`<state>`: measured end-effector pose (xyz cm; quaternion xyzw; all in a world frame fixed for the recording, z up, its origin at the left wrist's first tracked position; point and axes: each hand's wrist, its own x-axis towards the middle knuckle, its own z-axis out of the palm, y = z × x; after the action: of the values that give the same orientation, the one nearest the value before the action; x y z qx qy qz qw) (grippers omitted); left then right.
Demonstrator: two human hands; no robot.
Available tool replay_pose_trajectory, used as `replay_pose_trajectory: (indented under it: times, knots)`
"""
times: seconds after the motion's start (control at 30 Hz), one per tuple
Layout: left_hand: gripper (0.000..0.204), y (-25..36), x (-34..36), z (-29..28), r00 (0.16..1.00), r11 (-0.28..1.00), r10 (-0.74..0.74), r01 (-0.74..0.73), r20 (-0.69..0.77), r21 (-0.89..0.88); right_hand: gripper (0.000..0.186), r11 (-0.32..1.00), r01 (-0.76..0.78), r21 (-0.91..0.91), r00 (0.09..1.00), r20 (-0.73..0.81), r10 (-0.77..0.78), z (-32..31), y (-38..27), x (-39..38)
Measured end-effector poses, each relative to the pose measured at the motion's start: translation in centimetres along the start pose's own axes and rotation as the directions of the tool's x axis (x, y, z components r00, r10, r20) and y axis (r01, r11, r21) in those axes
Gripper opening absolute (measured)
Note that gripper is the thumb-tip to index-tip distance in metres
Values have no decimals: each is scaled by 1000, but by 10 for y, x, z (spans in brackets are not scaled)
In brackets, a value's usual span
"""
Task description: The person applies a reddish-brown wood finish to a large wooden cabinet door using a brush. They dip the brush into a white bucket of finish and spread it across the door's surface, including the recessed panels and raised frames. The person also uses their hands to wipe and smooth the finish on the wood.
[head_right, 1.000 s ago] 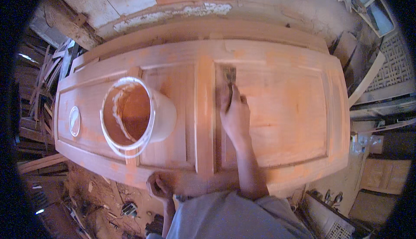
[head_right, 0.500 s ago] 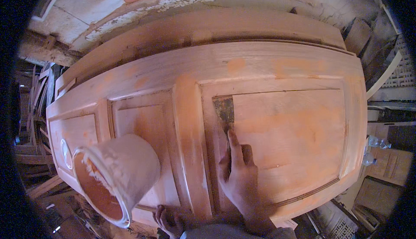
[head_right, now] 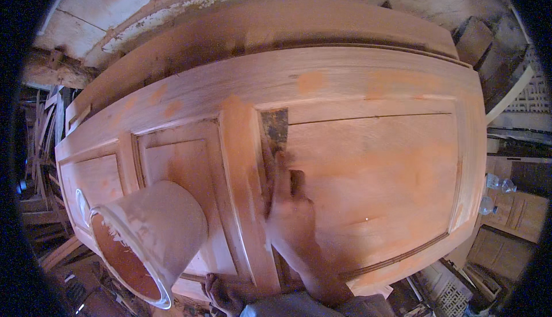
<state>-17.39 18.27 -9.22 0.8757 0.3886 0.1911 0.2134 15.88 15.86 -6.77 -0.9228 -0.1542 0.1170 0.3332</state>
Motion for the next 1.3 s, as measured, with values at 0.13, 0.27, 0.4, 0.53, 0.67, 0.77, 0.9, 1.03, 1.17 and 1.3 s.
replay_pose_trajectory:
  times: [0.13, 0.27, 0.4, 0.53, 0.67, 0.77, 0.9, 1.03, 1.17, 1.3]
  knots:
    - [49, -39, -2, 3, 990, 999, -23, 17, 140, 41, 53, 999, 24, 29, 976, -219, -17, -23, 3, -2]
    - [41, -27, 2, 0, 991, 999, -46, 43, 129, 32, 52, 996, -24, 83, 981, -191, 39, -61, -4, -17]
    - [38, -21, -2, -2, 996, 999, -21, 19, 82, 30, 49, 999, -28, -43, 990, -143, 22, -43, 27, 2]
    - [38, -23, -2, 0, 998, 1000, -22, 21, 66, 20, 48, 1000, 23, -4, 969, -246, -24, -51, 34, 3]
    - [38, -25, -3, 4, 999, 999, -9, 7, 52, 44, 42, 999, 30, 37, 942, -334, -16, -75, 54, -8]
    - [37, -26, -4, 7, 999, 998, 25, -27, 38, 50, 40, 999, 6, -44, 962, -273, -17, -79, 85, 8]
    - [36, -18, 0, 2, 999, 1000, 23, -23, 28, -1, 42, 992, 100, -80, 930, -347, -122, -88, 92, 20]
    - [35, -18, -1, 1, 1000, 1000, 12, -12, 13, 2, 40, 994, 93, -54, 909, -403, -107, -100, 92, 6]
    - [35, -20, 1, 4, 1000, 999, 23, -24, 18, 24, 38, 993, 18, -119, 950, -308, -54, -102, 109, 15]
    - [34, -21, -1, 6, 999, 997, 48, -48, -2, 58, 36, 996, 2, -92, 956, -292, -28, -114, 110, 27]
